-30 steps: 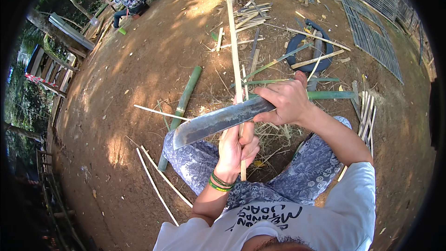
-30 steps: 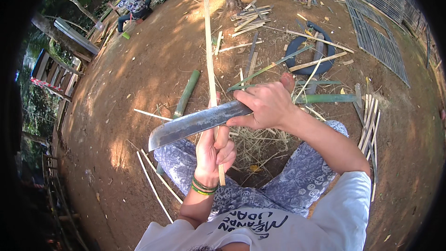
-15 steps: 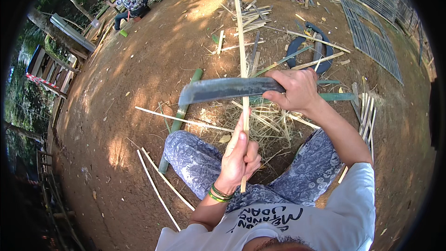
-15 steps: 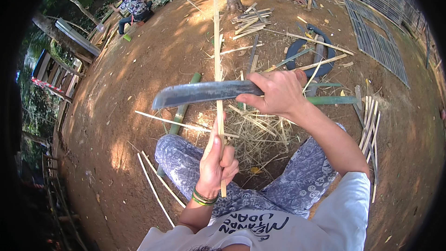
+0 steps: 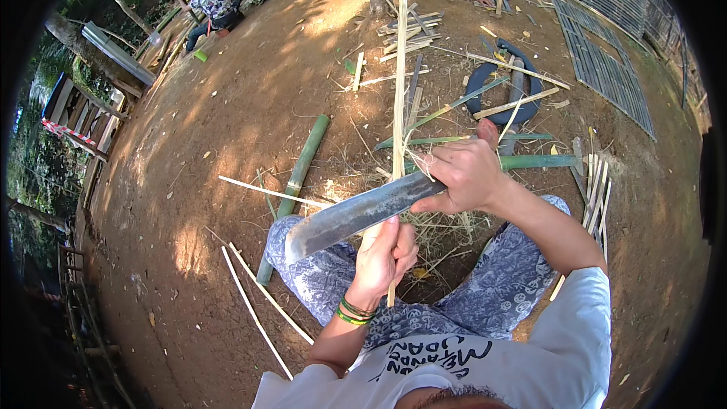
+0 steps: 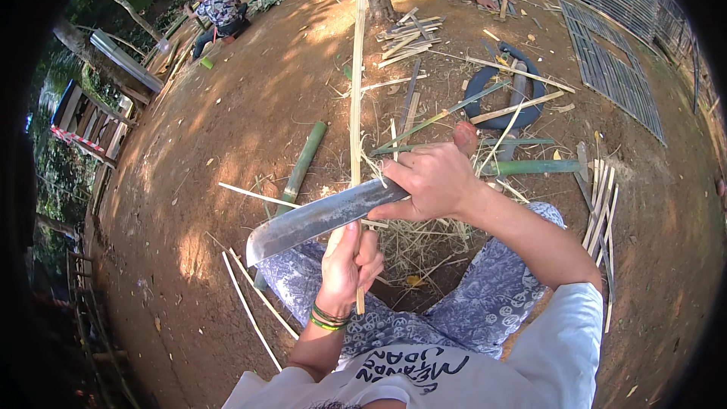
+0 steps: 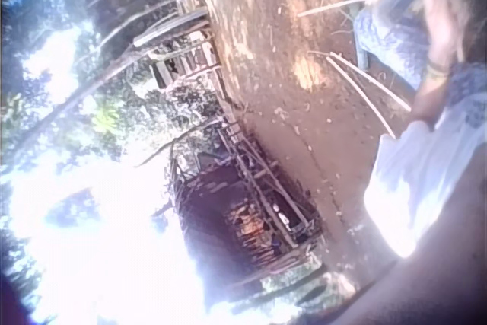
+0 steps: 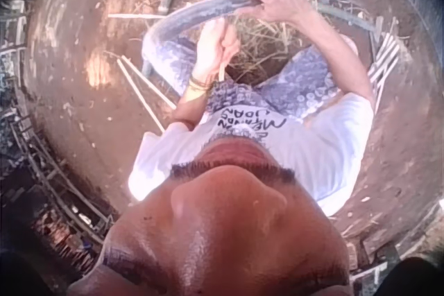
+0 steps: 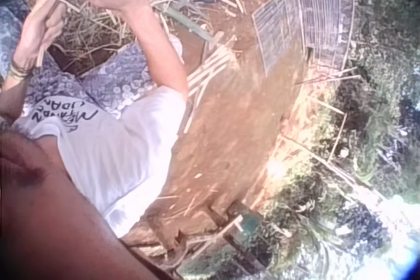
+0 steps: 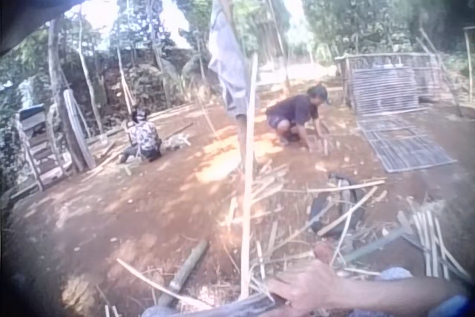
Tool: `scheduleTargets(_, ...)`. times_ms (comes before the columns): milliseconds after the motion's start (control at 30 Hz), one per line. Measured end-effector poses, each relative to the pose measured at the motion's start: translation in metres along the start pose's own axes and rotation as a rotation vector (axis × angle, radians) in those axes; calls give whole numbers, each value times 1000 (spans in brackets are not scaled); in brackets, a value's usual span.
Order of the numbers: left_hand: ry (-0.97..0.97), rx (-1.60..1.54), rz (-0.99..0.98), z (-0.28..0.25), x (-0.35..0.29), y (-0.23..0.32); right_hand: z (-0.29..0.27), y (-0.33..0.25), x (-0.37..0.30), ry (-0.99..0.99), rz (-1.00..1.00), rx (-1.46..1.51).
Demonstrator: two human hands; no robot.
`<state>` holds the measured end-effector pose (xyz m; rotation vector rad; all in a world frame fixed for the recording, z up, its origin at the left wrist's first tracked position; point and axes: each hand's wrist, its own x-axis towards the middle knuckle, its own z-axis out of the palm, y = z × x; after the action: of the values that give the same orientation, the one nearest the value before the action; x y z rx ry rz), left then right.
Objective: The person sits on the ground and uses a machete to split a long bamboo pole into thin strips. They hold the bamboo vertically and repeatedly strike it with the machete to separate the material into smaller pieces.
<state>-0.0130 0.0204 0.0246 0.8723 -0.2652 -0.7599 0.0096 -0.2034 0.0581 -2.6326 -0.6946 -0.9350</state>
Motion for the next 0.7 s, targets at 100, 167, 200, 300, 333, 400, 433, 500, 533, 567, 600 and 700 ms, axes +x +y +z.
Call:
scheduleTargets(100, -20, -51, 101, 5, 0, 10, 6, 4, -1, 74, -21, 12)
scheduleTargets(167, 27, -35, 148, 6, 5, 9, 6, 4, -3, 79, 0, -6)
scheduleTargets(200, 58, -62, 143, 8, 7, 12, 9, 3, -6, 61, 4, 2)
scheduleTargets(300, 87, -106, 168, 4, 17, 11, 13, -2, -2, 57, 5, 21)
scheduleTargets(333, 58, -119, 174, -2, 19, 9, 14, -3, -1, 62, 7, 28)
scheduleTargets(400, 92, -128, 165, 1, 24, 9, 11, 0, -3, 68, 23, 28)
scheduleTargets(433, 94, -104, 175, 5, 25, 10, 10, -1, -3, 70, 21, 30)
scheduleTargets(500, 97, -49, 197, 16, 26, 17, 10, -2, -4, 79, 16, 34)
scheduleTargets(533, 85, -19, 145, 16, 27, 18, 9, -1, -4, 77, 12, 32)
scheduleTargets(567, 79, -42, 134, 16, 27, 17, 9, -1, -5, 76, 11, 29)
scheduleTargets(600, 73, -65, 123, 17, 27, 16, 8, -1, -5, 74, 10, 26)
scheduleTargets(700, 108, -91, 55, 24, 21, 15, 2, 6, -2, 74, 3, -2)
